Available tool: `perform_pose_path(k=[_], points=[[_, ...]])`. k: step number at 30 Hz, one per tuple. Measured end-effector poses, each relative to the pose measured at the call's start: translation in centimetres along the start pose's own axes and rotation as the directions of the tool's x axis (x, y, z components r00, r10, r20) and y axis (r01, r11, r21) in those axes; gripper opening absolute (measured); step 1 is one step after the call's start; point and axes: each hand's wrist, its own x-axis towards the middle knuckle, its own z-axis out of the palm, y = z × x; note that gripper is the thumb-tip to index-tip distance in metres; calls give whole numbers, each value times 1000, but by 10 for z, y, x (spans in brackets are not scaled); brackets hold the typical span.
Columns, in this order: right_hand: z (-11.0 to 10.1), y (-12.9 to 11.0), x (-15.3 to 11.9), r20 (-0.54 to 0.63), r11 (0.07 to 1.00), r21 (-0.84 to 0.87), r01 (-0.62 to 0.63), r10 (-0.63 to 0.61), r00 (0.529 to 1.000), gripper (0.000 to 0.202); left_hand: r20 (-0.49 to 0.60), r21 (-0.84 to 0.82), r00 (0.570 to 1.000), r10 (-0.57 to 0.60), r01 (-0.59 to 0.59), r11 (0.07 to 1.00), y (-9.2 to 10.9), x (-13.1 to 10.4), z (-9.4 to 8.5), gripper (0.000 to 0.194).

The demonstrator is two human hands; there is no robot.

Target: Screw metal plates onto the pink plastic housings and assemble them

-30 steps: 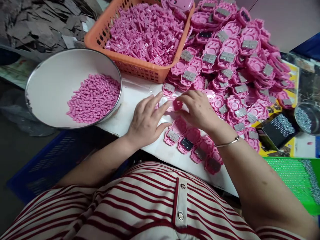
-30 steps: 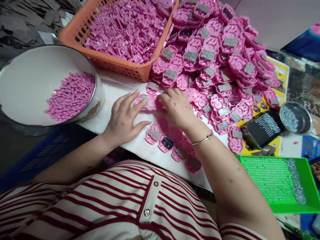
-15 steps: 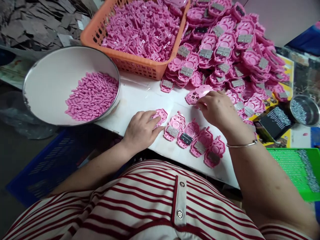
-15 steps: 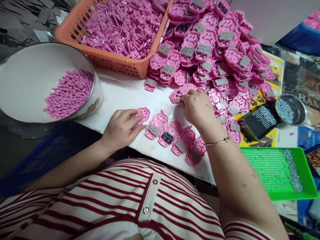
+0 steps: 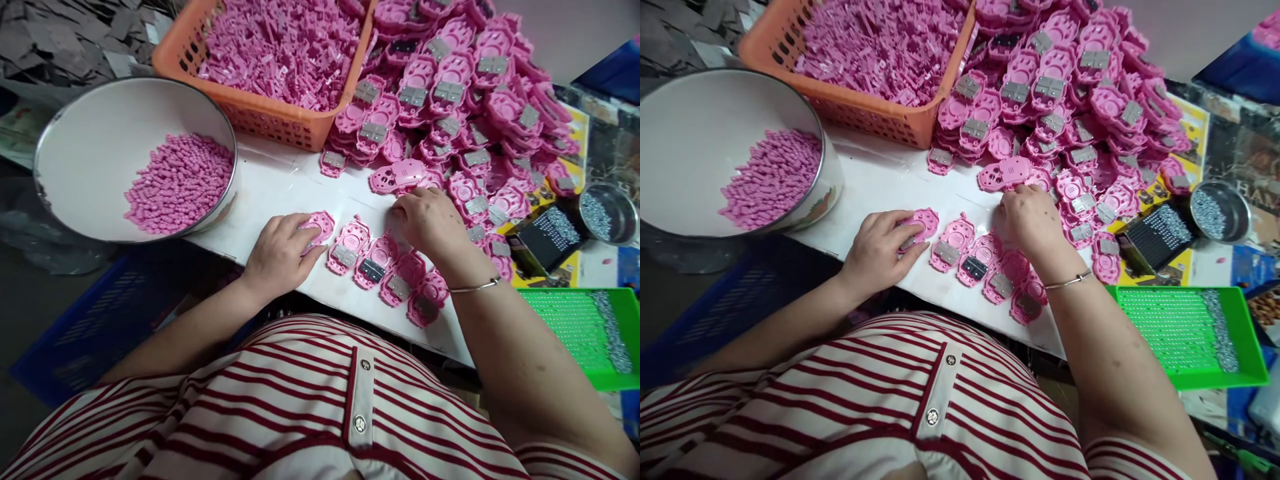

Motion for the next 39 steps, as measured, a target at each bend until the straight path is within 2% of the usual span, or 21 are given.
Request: perform_pose_path(k=[2, 4, 5, 7, 10, 13, 15, 17, 22, 29, 32, 35, 39], points=[[0, -1, -3, -60, 999, 48, 9, -6, 998, 31, -8, -5, 1000, 5, -5, 1000, 0, 0, 0, 27], [-2, -8, -1, -132, 980, 199, 0, 26, 991, 29, -20, -5, 1000, 21, -21, 1000, 0, 1, 0, 26], [-4, -13, 3, -157, 948, 319, 0, 53, 986, 27, -27, -3, 999, 29, -29, 1000, 0, 1, 0, 26], [-6, -27, 12, -161, 817, 576, 15, 96, 982, 23, -36, 2, 999, 35, -35, 999, 1, 1, 0, 26], [-9, -50, 30, -52, 587, 810, 2, 68, 996, 15, -24, 13, 1000, 20, -20, 1000, 2, 0, 0, 26], [-9, -66, 45, 135, 487, 865, -121, 8, 991, 9, 11, 15, 1000, 0, 0, 1000, 3, 0, -1, 27], [-8, -72, 52, 211, 501, 844, -192, 19, 977, 10, 33, 10, 999, -15, 15, 1000, 4, 0, -1, 28], [-5, -75, 56, 223, 567, 795, -214, 54, 973, 14, 51, 6, 998, -31, 31, 1000, 5, 0, -2, 29], [0, -76, 59, 188, 738, 650, -178, 71, 980, 25, 81, -3, 995, -55, 55, 998, 5, 1, -3, 30], [-1, -90, 51, 117, 885, 445, -136, 93, 989, 31, 57, 19, 998, -36, 35, 999, 5, 2, -3, 29], [-2, -92, 49, 127, 898, 417, -138, 93, 988, 30, 47, 17, 998, -34, 33, 999, 5, 2, -2, 28], [-1, -89, 51, 173, 864, 472, -176, 105, 979, 28, 58, 14, 998, -32, 32, 999, 4, 3, 0, 29], [2, -87, 52, 160, 864, 464, -193, 132, 978, 30, 42, 39, 999, -32, 31, 999, 4, 2, 0, 30]])
